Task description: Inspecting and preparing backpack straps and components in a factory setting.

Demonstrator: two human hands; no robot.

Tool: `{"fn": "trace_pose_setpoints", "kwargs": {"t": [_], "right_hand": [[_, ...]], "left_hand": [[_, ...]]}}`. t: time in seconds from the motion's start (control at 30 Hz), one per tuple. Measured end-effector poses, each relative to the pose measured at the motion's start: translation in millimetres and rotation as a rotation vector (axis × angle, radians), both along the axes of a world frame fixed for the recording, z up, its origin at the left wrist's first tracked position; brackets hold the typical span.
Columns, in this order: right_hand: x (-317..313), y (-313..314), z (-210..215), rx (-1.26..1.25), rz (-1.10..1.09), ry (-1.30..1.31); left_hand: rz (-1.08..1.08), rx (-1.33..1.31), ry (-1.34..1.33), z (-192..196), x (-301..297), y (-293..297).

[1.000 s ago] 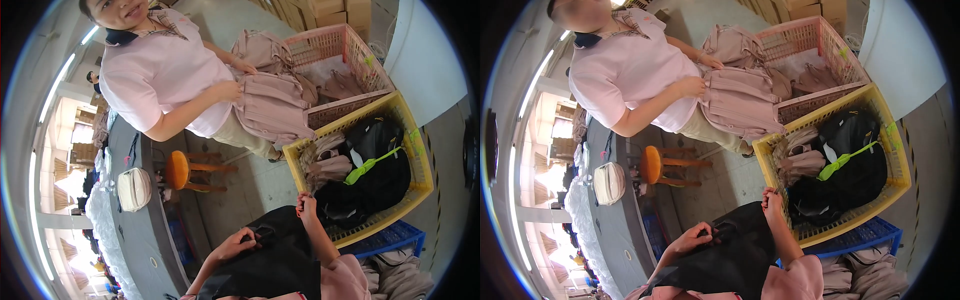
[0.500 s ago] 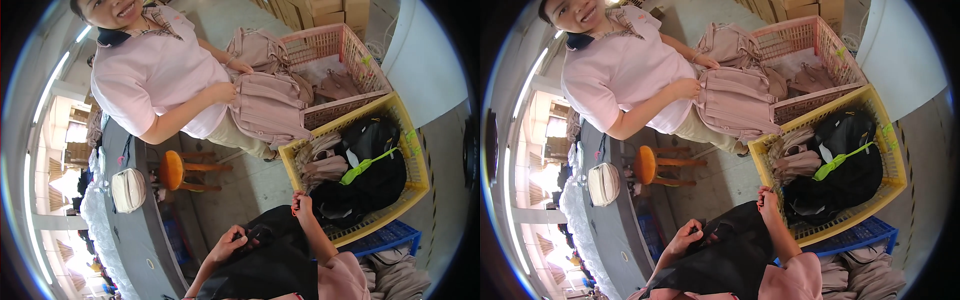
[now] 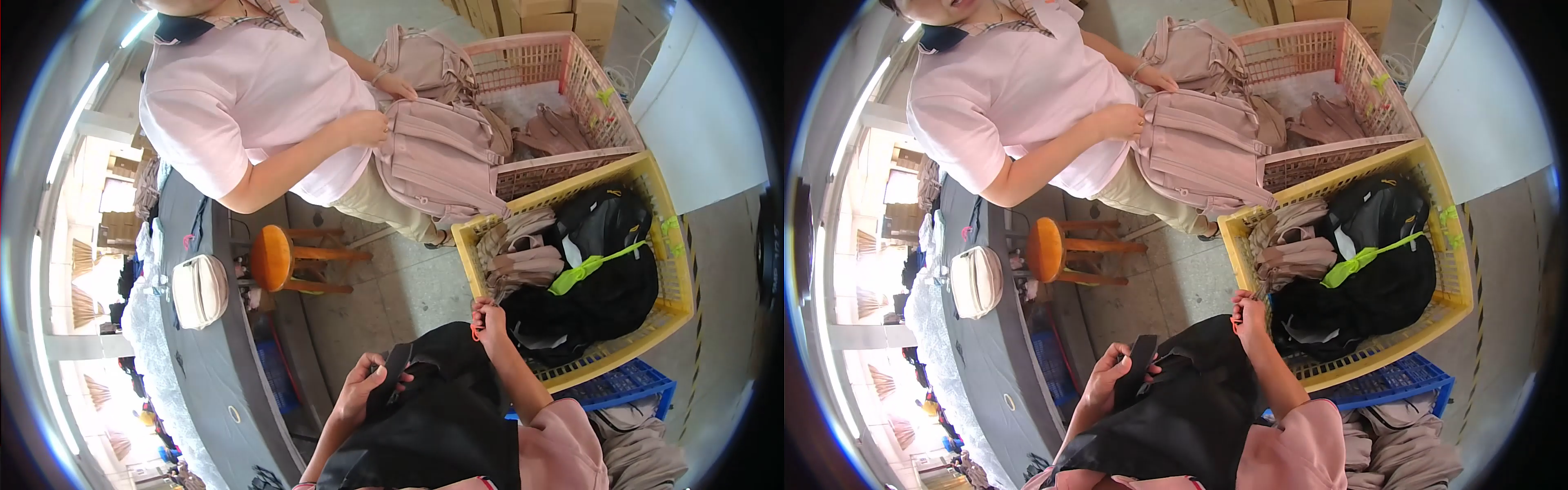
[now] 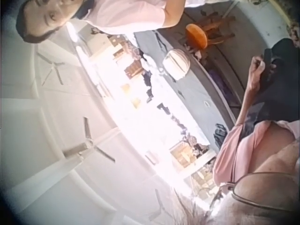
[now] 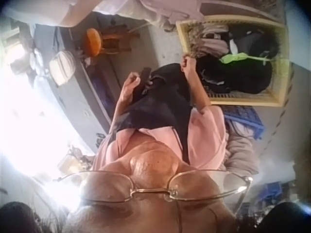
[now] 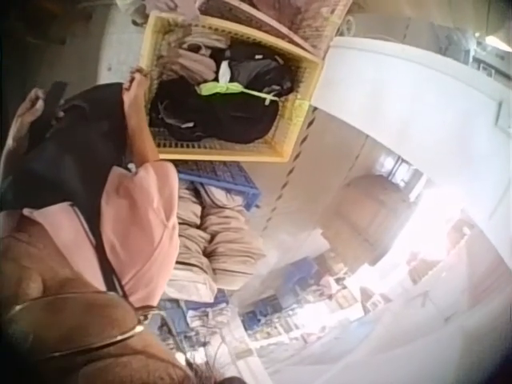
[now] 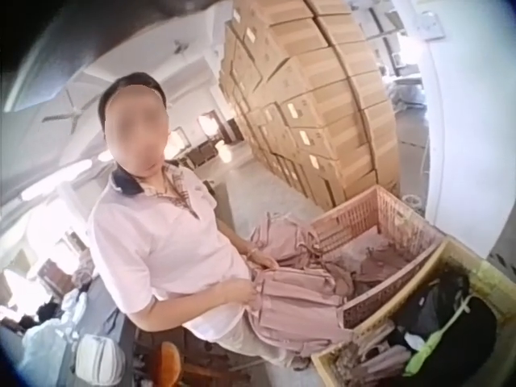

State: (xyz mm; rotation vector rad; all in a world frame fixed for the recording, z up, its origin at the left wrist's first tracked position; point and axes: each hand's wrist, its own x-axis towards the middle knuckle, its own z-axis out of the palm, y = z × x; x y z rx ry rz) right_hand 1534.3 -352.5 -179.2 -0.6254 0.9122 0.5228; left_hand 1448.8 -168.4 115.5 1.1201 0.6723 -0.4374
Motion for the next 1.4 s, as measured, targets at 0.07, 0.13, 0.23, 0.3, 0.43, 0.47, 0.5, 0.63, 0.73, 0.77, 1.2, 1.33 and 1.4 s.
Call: {"fn": "trace_pose_setpoints", "kwargs": {"t": [0.07,0.13,0.23,0.3,0.43,0.47,0.5,0.63,0.73,0.77,1.2,1.33,1.4], "right_hand": [[-2.4,1.5,-5.8,0.062,0.011,-0.034],[-4.5,2.7,-7.1,0.066,0.029,-0.030],[-2.3,8.0,-1.3,0.047,0.064,-0.018],[-0.7,13.8,5.6,0.038,0.087,-0.031],[3.3,35.2,33.3,0.068,0.158,-0.045],[1.3,43.4,39.7,0.088,0.167,-0.090],[-0.5,49.0,46.6,0.086,0.166,-0.090],[-8.0,61.6,119.4,0.251,0.414,-0.288],[-21.8,61.3,157.5,0.331,0.511,-0.407],[-27.8,61.1,166.9,0.365,0.538,-0.450],[-133.8,90.7,206.5,0.280,0.865,-0.619],[-171.4,96.4,195.6,0.297,0.852,-0.506],[-187.4,91.2,183.5,0.377,0.810,-0.389]], "left_hand": [[0.025,0.001,-0.002,-0.5,-2.9,-0.6],[0.051,-0.004,0.003,0.3,-5.8,-2.0],[0.118,-0.021,0.005,0.1,-11.1,-3.0],[0.162,-0.037,0.004,-2.4,-17.0,-2.7],[0.289,-0.055,-0.003,-2.8,-26.5,-6.6],[0.302,-0.041,0.010,-2.3,-27.6,-7.6],[0.300,-0.044,0.010,-3.6,-29.1,-7.8],[0.256,-0.014,0.010,-9.0,-42.3,-2.8],[0.254,-0.022,-0.023,-14.0,-57.5,-1.5],[0.274,-0.024,-0.029,-15.9,-63.1,0.3],[0.446,-0.200,-0.100,-23.9,-170.5,13.3],[0.451,-0.176,-0.073,-35.2,-213.6,16.4],[0.458,-0.172,-0.068,-39.0,-230.0,16.2]]}}
